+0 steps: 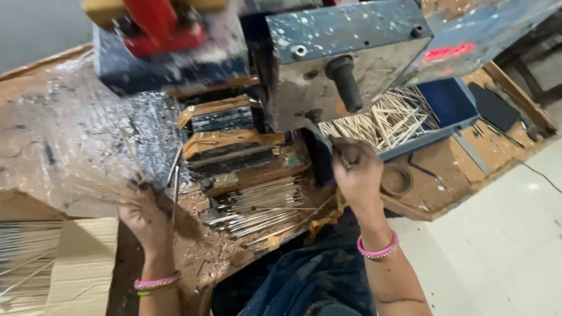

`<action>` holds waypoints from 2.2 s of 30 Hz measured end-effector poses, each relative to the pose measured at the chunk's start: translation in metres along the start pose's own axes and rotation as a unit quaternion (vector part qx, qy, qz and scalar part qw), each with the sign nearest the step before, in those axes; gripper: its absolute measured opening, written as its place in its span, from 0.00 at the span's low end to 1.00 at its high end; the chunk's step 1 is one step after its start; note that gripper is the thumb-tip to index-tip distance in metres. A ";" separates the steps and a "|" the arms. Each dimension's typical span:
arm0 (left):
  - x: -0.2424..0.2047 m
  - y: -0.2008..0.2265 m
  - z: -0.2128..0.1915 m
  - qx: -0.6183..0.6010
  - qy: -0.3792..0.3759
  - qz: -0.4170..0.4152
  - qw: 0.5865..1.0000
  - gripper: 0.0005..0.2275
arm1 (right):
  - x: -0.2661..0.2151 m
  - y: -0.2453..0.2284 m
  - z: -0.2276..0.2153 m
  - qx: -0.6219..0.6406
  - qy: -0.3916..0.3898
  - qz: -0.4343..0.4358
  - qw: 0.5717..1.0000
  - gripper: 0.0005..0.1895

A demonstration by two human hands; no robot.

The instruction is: The person operates a manual press machine to process wooden sticks. They repeatedly pick up sticks from a pile, insert them into the machine, and press down on a lever to activate the mechanism. The processed sticks are then collected and placed into a cardboard box.

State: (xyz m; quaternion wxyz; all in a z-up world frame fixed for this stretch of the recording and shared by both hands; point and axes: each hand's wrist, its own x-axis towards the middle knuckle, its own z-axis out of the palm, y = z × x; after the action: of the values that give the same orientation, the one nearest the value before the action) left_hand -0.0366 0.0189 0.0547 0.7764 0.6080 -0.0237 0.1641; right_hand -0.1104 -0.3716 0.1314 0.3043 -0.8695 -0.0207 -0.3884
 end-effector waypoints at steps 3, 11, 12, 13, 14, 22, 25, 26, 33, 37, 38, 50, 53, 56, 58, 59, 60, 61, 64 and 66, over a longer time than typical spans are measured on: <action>-0.025 -0.023 -0.014 -0.039 -0.029 0.022 0.999 0.06 | -0.028 0.033 -0.017 -0.102 -0.005 0.085 0.991 0.12; -0.023 0.018 0.052 0.220 -0.330 -0.029 0.918 0.05 | -0.019 -0.031 0.042 0.467 -0.187 0.136 0.853 0.14; -0.011 0.015 0.038 0.222 -0.314 -0.022 0.923 0.05 | -0.009 -0.034 0.042 0.473 -0.198 0.123 0.850 0.14; 0.001 0.012 0.024 0.171 -0.298 -0.033 0.939 0.07 | 0.001 -0.038 0.042 0.454 -0.195 0.136 0.859 0.11; 0.014 0.009 0.010 0.118 -0.284 -0.044 0.950 0.10 | 0.012 -0.041 0.041 0.432 -0.191 0.151 0.868 0.09; 0.104 0.046 0.053 -0.043 -0.063 -0.135 0.988 0.09 | 0.091 -0.088 0.090 -0.022 -0.265 -0.125 0.956 0.26; 0.121 0.022 0.069 -0.116 -0.047 -0.176 0.976 0.08 | 0.091 -0.095 0.094 -0.170 -0.240 -0.168 0.941 0.30; 0.123 0.009 0.072 -0.158 -0.055 -0.177 0.970 0.11 | 0.087 -0.096 0.092 -0.210 -0.230 -0.174 0.934 0.29; 0.121 0.019 0.074 -0.171 -0.054 -0.203 0.963 0.09 | 0.076 -0.086 0.102 -0.116 -0.145 -0.162 0.969 0.32; 0.118 0.015 0.071 -0.205 -0.060 -0.205 0.955 0.09 | 0.073 -0.065 0.105 -0.148 -0.123 -0.199 0.961 0.27; 0.117 0.016 0.072 -0.206 -0.057 -0.212 0.954 0.09 | 0.072 -0.055 0.108 -0.158 -0.101 -0.223 0.957 0.23; 0.024 0.024 0.030 0.041 -0.066 0.005 0.997 0.16 | 0.053 -0.066 0.044 -0.010 -0.163 0.001 0.987 0.14; -0.008 -0.012 -0.015 0.023 -0.045 0.003 0.999 0.14 | 0.011 -0.014 0.008 0.016 0.008 -0.013 1.000 0.07; -0.032 -0.014 -0.018 0.030 -0.074 0.063 0.995 0.07 | -0.025 0.035 -0.007 -0.094 -0.046 0.133 0.986 0.13; -0.037 -0.016 0.002 0.035 -0.141 0.053 0.988 0.06 | -0.033 0.023 0.001 -0.051 -0.091 0.144 0.984 0.16; -0.039 -0.014 0.010 0.045 -0.196 0.048 0.978 0.05 | -0.036 0.015 0.007 0.002 -0.140 0.148 0.979 0.19; -0.044 -0.001 0.028 0.047 -0.195 0.047 0.979 0.05 | -0.033 -0.004 0.011 0.004 -0.141 0.149 0.979 0.19; -0.048 0.013 0.045 0.142 -0.274 0.045 0.950 0.04 | -0.030 -0.026 0.016 0.112 -0.177 0.150 0.966 0.18; -0.030 0.026 0.060 0.247 -0.358 0.012 0.901 0.04 | -0.006 -0.048 0.037 0.298 -0.210 0.102 0.925 0.14; -0.010 0.015 0.037 0.254 -0.366 -0.023 0.895 0.02 | 0.009 -0.051 0.046 0.374 -0.214 0.059 0.901 0.10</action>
State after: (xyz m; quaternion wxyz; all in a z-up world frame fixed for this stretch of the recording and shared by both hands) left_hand -0.0444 -0.0149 0.0762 0.5354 0.8020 -0.2499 -0.0877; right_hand -0.0880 -0.3066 0.1404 0.6175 -0.7536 -0.1776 -0.1386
